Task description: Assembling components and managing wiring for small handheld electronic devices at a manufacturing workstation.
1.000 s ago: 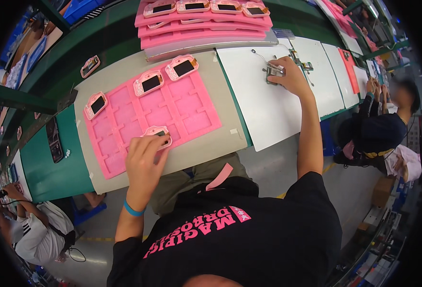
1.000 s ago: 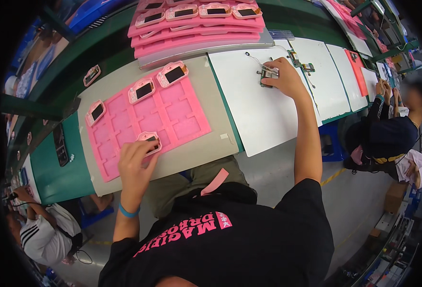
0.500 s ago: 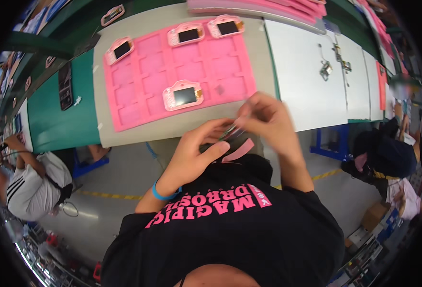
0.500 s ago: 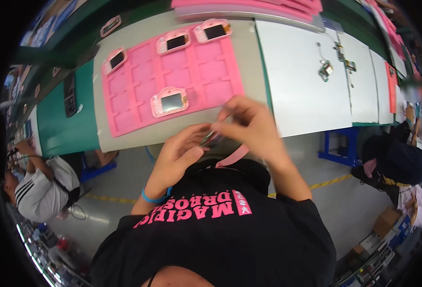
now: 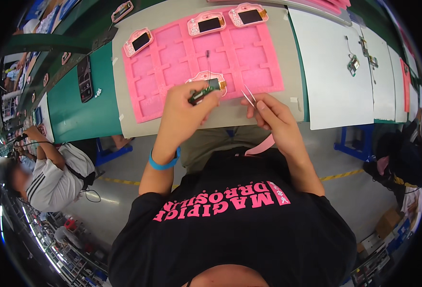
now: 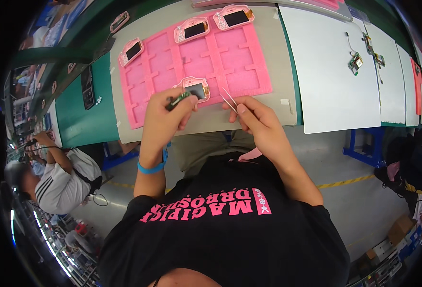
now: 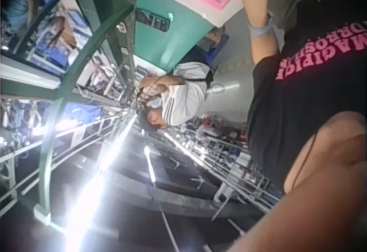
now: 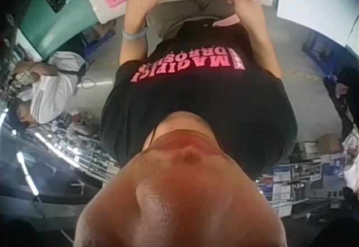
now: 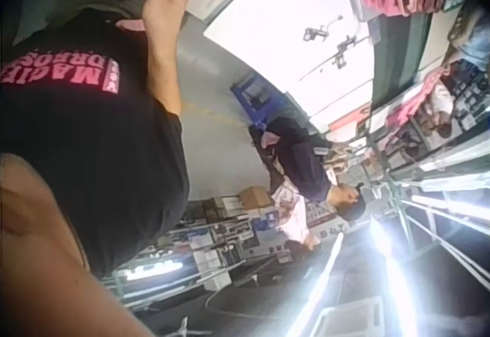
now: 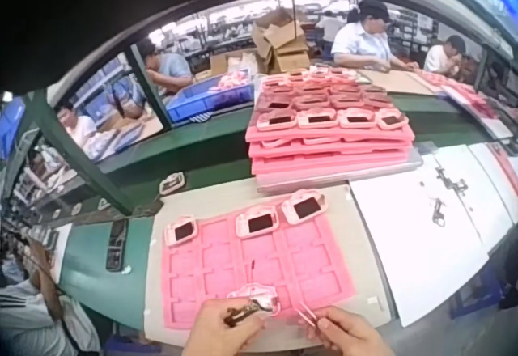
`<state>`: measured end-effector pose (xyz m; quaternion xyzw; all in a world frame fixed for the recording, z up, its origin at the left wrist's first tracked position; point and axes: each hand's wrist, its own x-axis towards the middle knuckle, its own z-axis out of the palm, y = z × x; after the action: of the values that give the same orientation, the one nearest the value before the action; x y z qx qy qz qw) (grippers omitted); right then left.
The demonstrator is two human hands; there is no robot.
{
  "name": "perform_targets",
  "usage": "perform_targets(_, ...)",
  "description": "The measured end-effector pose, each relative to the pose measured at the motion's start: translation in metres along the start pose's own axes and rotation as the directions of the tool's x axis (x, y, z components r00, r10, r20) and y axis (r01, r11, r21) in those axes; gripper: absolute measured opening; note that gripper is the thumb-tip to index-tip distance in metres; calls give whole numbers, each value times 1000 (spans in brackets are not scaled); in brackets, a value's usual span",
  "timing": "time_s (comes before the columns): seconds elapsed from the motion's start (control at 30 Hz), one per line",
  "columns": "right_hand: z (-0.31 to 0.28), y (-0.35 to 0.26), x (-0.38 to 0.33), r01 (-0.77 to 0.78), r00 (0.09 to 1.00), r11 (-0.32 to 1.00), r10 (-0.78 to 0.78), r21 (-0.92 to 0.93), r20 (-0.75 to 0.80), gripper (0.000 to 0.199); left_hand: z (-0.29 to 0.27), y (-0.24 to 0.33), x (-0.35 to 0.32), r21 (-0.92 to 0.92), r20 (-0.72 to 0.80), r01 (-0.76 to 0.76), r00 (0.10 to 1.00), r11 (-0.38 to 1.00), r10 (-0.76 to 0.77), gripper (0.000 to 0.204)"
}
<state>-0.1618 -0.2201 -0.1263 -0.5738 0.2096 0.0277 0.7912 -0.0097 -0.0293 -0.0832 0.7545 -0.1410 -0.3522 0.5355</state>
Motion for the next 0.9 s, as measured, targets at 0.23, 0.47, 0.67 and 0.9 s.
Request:
perform_targets(0.23, 2, 14, 0, -86, 995, 982, 77, 167, 61, 25, 7, 1, 34, 225, -62, -95, 992, 970, 112, 17)
perform_targets(0.47, 9, 5, 7, -247, 957, 944, 203, 220, 206, 21, 17, -1, 46, 506, -86, -160, 968, 848, 234, 15)
perform_targets(0.67, 20, 4, 17, -321, 937, 900, 255, 295, 240, 22, 10, -3, 47, 343, -56, -86, 992, 935, 112, 18)
perform_targets(0.9, 27, 4, 22, -312, 937, 904, 243, 292, 250, 20, 4, -10, 46, 200, -31, -87, 995, 976, 95, 22)
